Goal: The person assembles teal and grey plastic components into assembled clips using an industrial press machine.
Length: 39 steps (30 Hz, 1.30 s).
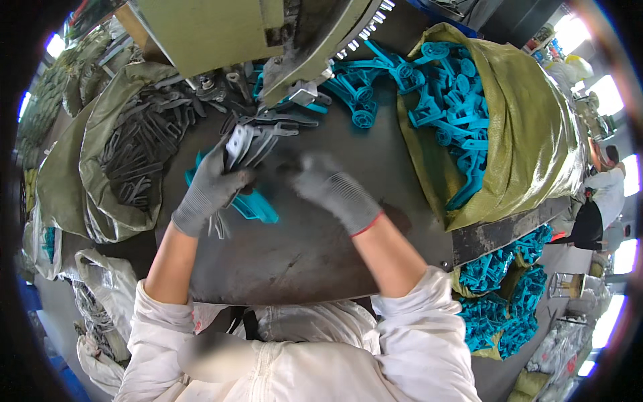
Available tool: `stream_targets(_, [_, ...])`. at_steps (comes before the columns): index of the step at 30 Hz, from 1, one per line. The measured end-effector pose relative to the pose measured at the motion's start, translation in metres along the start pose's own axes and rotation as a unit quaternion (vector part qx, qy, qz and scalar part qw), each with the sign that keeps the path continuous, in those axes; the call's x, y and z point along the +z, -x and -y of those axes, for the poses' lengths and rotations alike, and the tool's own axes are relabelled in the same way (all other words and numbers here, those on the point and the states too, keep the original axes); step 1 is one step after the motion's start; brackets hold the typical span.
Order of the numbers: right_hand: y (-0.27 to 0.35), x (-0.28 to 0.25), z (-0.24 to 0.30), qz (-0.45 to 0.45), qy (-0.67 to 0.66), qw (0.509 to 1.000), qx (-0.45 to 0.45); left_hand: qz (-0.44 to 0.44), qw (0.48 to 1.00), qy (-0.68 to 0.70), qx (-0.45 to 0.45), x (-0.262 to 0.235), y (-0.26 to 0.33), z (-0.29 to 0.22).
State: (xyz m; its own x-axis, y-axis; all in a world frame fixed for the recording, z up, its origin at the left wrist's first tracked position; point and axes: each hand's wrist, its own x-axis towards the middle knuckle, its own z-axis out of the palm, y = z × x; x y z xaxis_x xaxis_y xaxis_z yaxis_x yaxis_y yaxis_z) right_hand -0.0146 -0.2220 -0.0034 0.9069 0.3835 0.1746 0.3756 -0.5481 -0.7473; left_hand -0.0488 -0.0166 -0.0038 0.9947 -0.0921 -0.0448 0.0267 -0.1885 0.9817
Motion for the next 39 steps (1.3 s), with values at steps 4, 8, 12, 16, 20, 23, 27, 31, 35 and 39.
stream_targets(4, [-0.058,-0.116,-0.085,-0.138,0.429,0.889,-0.081,-0.06,0.964,-0.26,0.011,-0.015,0.013,0.039])
stream_targets(8, [-0.068,-0.216,-0.189,0.014,0.623,0.767,-0.157,-0.057,0.995,0.014,-0.08,-0.011,0.011,0.027])
stream_targets(12, [-0.074,-0.211,-0.195,0.15,0.527,0.818,-0.173,-0.088,0.986,0.078,-0.115,-0.014,0.01,0.022])
stream_targets(16, [-0.062,-0.191,-0.17,0.094,0.443,0.883,-0.123,-0.085,0.976,0.179,-0.091,-0.01,-0.001,0.015])
stream_targets(20, [-0.056,-0.124,-0.113,0.069,0.139,0.984,-0.093,-0.065,0.98,0.182,-0.038,-0.001,-0.02,0.014])
stream_targets(23, [-0.033,-0.052,-0.035,0.011,-0.02,0.998,0.057,-0.045,0.985,0.141,-0.087,-0.002,-0.026,0.0])
stream_targets(27, [-0.028,-0.019,-0.018,0.048,-0.427,0.877,0.215,-0.036,0.977,0.197,-0.069,0.001,-0.025,-0.001])
stream_targets(31, [-0.021,-0.003,0.008,0.065,-0.342,0.916,0.201,-0.066,0.986,0.109,-0.104,0.0,-0.024,-0.003])
stream_targets(35, [-0.03,0.006,0.005,0.087,-0.33,0.932,0.121,-0.05,0.984,0.143,-0.093,0.0,-0.025,-0.008])
stream_targets(39, [-0.035,0.01,-0.003,0.133,-0.262,0.936,0.193,-0.06,0.984,0.082,-0.146,0.007,-0.021,-0.003])
